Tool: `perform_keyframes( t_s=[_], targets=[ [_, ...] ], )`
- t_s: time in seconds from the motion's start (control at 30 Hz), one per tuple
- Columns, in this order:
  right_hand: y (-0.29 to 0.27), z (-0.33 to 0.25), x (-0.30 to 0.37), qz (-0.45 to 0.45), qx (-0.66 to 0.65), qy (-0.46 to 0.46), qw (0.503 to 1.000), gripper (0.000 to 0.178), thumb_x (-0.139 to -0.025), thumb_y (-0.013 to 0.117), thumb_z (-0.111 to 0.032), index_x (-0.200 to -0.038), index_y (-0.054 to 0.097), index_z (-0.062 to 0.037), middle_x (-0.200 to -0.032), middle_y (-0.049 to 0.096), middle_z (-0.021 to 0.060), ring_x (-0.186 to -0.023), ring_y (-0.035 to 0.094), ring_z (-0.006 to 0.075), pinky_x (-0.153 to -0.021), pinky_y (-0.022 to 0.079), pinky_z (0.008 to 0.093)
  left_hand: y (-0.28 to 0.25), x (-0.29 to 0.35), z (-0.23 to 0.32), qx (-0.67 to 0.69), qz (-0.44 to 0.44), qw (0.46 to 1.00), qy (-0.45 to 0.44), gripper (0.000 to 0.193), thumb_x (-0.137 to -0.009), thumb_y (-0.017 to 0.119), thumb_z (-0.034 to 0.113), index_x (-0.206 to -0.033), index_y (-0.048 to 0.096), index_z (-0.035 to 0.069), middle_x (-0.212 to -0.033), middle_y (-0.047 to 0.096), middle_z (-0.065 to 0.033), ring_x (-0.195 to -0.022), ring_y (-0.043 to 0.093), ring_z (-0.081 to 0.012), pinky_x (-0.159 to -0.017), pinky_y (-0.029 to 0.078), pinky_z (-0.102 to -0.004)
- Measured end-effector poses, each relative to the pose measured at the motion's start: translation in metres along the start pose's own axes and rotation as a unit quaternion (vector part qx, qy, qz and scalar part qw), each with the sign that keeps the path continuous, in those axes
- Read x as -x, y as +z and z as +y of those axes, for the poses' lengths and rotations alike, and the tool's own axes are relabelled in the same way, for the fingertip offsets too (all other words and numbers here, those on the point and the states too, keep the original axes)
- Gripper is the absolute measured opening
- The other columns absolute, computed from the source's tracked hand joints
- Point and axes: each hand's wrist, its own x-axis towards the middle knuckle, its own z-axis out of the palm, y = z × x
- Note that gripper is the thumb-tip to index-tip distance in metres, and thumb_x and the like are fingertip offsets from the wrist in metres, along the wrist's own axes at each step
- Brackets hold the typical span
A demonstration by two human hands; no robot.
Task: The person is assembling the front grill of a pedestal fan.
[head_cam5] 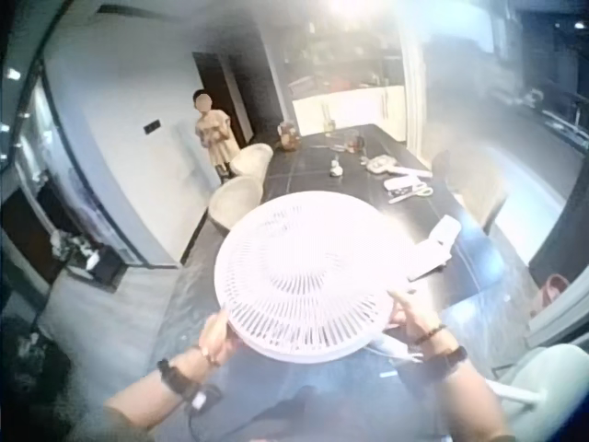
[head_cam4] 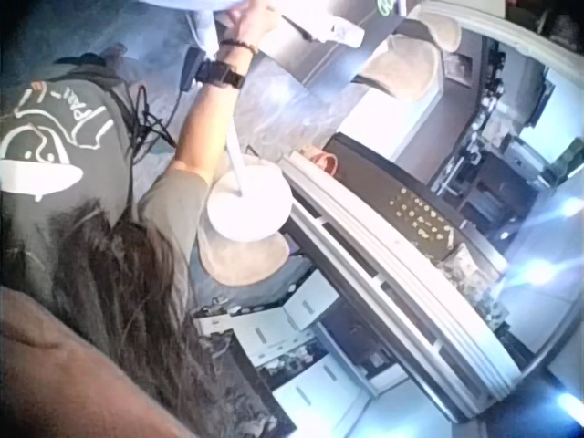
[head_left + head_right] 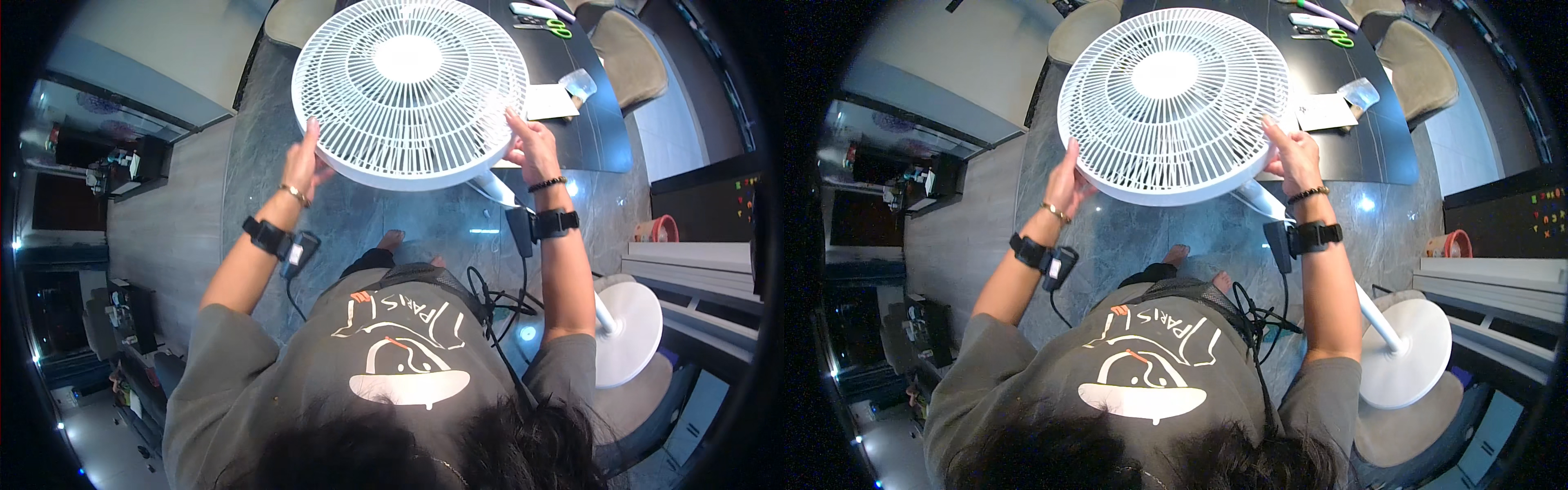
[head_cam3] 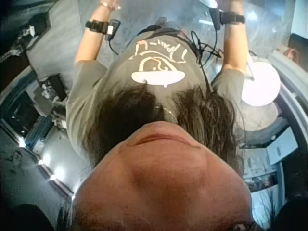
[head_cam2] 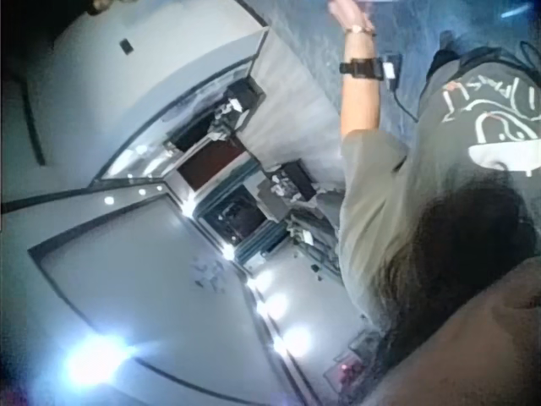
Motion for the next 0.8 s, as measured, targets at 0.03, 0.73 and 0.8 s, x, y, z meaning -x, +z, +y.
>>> perform_keyframes(
  t_s=[0.03,0.73,0.8],
  targets=[
    [-0.003,0.001,-0.003,-0.004,0.006,0.0,1.0,0.039,-0.076,0.071,-0.023,-0.089,0.053,0.0099,-0.084,0.062,0.0172,-0.068,0.065,0.0212,-0.057,0.057,0.03,-0.004,-0.014,0.007,-0.013,0.024,0.999,0.031,0.057,-0.081,0.052,0.057,-0.095,0.06,0.002,-0.081,0.065,-0.0063,-0.069,0.06,-0.0141,-0.061,0.049,-0.0306],
    [-0.025,-0.1,-0.107,-0.103,0.426,0.079,0.895,0.046,-0.088,0.052,-0.038,-0.117,0.049,-0.002,-0.102,0.058,0.003,-0.09,0.051,0.0087,-0.066,0.041,0.0237,0.033,-0.186,0.115,-0.153,-0.312,0.937,0.027,0.044,-0.086,0.055,0.042,-0.098,0.061,0.0,-0.086,0.064,-0.0039,-0.073,0.059,-0.0086,-0.062,0.048,-0.0222],
    [-0.015,-0.1,-0.128,-0.106,0.466,0.07,0.876,0.044,-0.09,0.05,-0.038,-0.11,0.055,0.0003,-0.094,0.059,0.0016,-0.084,0.051,0.0078,-0.068,0.043,0.0223,0.034,-0.197,0.109,-0.161,-0.305,0.939,0.016,0.04,-0.086,0.057,0.04,-0.1,0.061,0.002,-0.085,0.062,-0.0013,-0.073,0.057,-0.0071,-0.062,0.046,-0.0223]
  ],
)
